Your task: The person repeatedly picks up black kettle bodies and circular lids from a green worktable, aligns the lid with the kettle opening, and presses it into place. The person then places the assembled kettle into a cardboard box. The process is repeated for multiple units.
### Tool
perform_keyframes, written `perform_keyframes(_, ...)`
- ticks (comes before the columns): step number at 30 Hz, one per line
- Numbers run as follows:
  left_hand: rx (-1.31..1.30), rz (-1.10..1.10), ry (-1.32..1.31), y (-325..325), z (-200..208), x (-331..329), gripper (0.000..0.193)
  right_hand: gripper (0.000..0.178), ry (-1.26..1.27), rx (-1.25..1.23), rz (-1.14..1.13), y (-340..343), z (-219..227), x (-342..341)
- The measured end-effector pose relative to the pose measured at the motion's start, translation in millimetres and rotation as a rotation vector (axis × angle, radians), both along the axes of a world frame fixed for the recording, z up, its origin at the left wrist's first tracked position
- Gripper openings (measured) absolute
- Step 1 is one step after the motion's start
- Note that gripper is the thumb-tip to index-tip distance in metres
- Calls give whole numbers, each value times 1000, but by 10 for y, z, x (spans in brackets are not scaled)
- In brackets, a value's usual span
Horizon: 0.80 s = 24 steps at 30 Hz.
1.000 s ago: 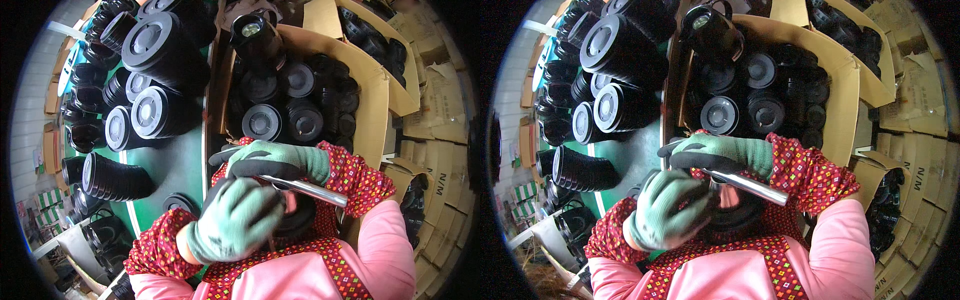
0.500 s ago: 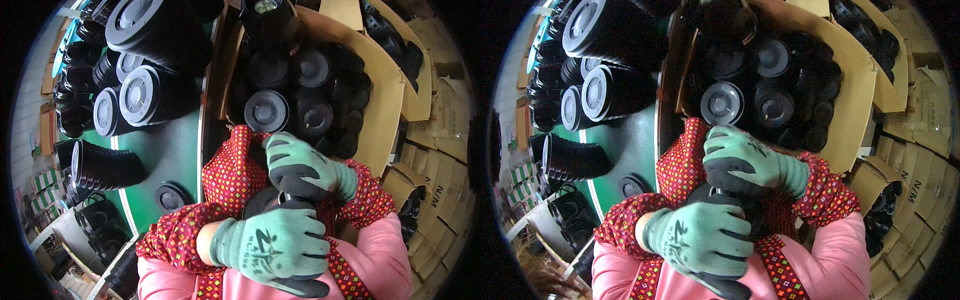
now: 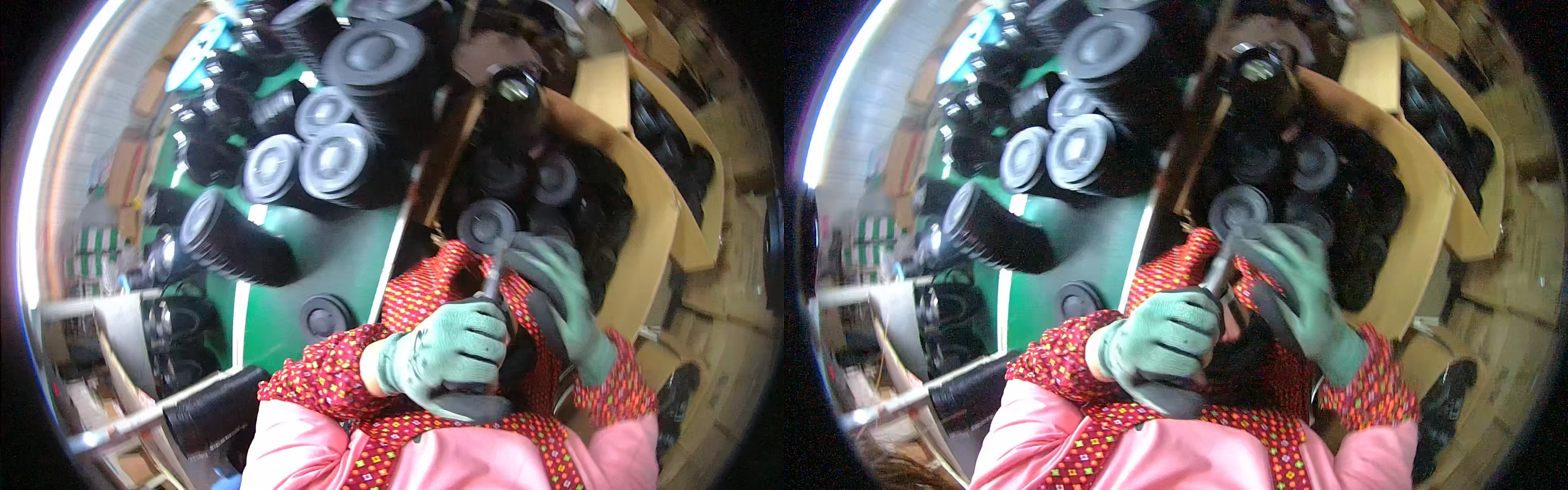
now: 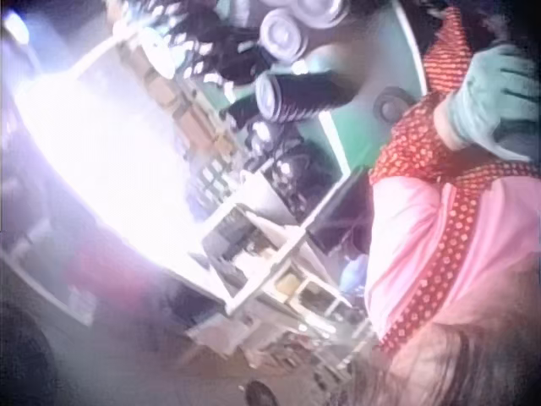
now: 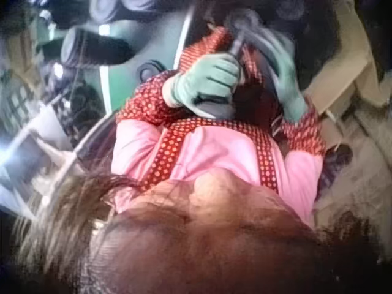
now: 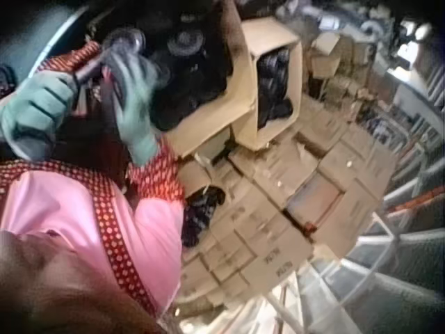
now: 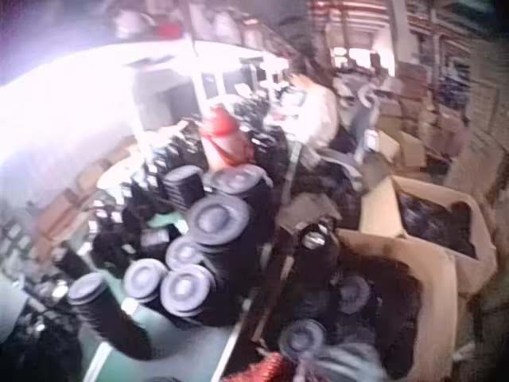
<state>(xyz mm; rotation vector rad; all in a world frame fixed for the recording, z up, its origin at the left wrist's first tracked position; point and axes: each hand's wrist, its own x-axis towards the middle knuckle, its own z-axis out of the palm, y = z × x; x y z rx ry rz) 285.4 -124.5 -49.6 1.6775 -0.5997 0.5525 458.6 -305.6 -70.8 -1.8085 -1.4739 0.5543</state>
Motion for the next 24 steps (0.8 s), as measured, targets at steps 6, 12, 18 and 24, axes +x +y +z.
perform_keyframes(6, 732, 829, 244, 499, -595, -611, 23, 108, 349, -115, 92, -511, 144, -419)
perform_keyframes(12, 1001, 727, 535, 978, -1727, -1135, 37, 85, 127, -89, 151, -539, 170, -686)
perform_keyframes(18, 716, 959, 559, 703, -1375, -1247, 69, 64, 609, 155, -273, -403, 291, -611)
perform_keyframes(24, -195, 445, 389, 233, -200, -1953, 87, 51, 841, 272, -327, 271, 423, -644)
